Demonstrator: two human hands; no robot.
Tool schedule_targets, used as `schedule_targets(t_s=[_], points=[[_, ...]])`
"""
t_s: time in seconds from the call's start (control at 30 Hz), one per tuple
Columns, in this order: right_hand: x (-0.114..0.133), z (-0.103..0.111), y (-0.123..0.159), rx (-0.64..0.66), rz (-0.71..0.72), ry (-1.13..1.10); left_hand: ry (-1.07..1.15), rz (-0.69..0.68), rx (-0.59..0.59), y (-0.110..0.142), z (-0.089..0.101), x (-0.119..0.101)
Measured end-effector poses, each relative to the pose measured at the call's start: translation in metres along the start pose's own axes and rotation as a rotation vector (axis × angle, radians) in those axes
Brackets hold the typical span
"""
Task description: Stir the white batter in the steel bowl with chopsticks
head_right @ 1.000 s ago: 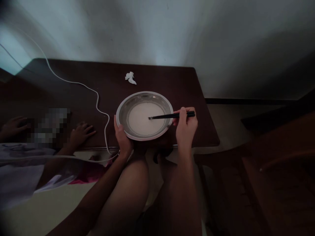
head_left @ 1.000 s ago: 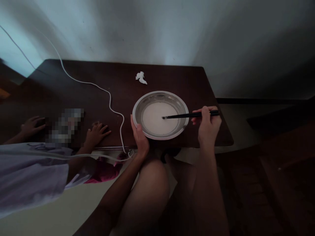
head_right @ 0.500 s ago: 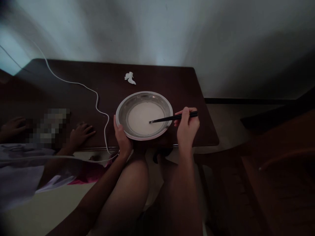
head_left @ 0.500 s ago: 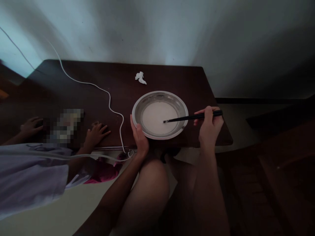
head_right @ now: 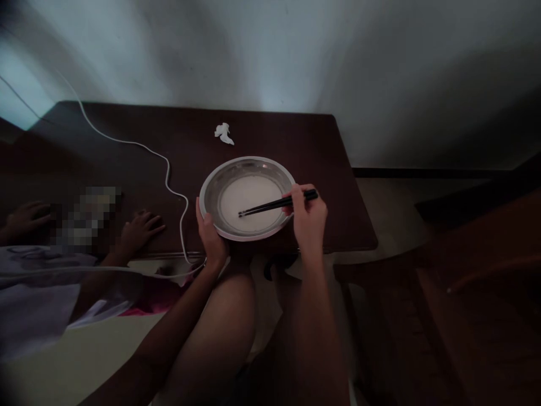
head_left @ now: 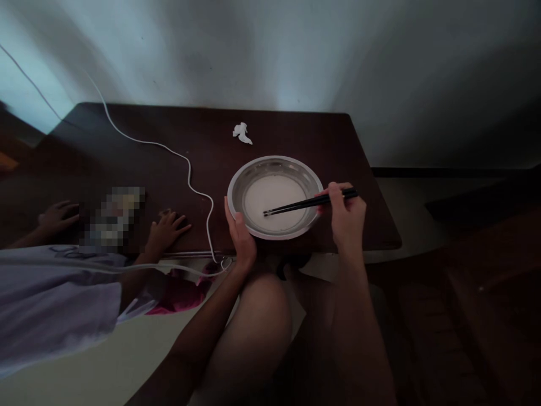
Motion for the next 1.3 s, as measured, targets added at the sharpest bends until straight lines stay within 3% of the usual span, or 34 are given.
schedule_targets(t_s=[0.1, 0.27, 0.43, 0.5, 0.67, 0.87, 1.1, 1.3], points=[[0.0, -0.003, -0.001, 0.036, 0.023, 0.021, 0.009, -0.007, 0.012, -0.001, 0.0, 0.002], [0.001, 0.019, -0.004, -0.145, 0.047, 0.133, 0.006, -0.006, 0.007, -0.001, 0.0, 0.003], [-0.003, 0.001, 0.0, 0.038, -0.008, 0.016, 0.019, -0.004, 0.009, -0.001, 0.0, 0.003], [-0.002, -0.003, 0.0, 0.054, 0.01, 0.008, 0.012, -0.009, 0.011, -0.001, 0.0, 0.004], [0.002, 0.016, -0.002, -0.13, 0.058, 0.125, 0.023, 0.004, 0.006, 0.0, 0.0, 0.002], [0.001, 0.0, 0.0, 0.052, 0.028, 0.054, 0.02, -0.005, 0.004, 0.0, 0.0, 0.002], [0.005, 0.014, -0.002, -0.125, 0.069, 0.165, 0.02, 0.008, 0.013, 0.0, -0.001, 0.001], [0.004, -0.006, 0.001, 0.085, 0.059, 0.077, 0.015, -0.009, 0.013, 0.0, 0.0, 0.002]])
Point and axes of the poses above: each hand's wrist, its own y-axis away from the middle knuckle, its own z-axis out of the back of the hand, x = y × z, the point moved 5 cm from there along -y, towards the middle knuckle, and after that the axes turned 10 degrees about z, right-handed, at the moved point
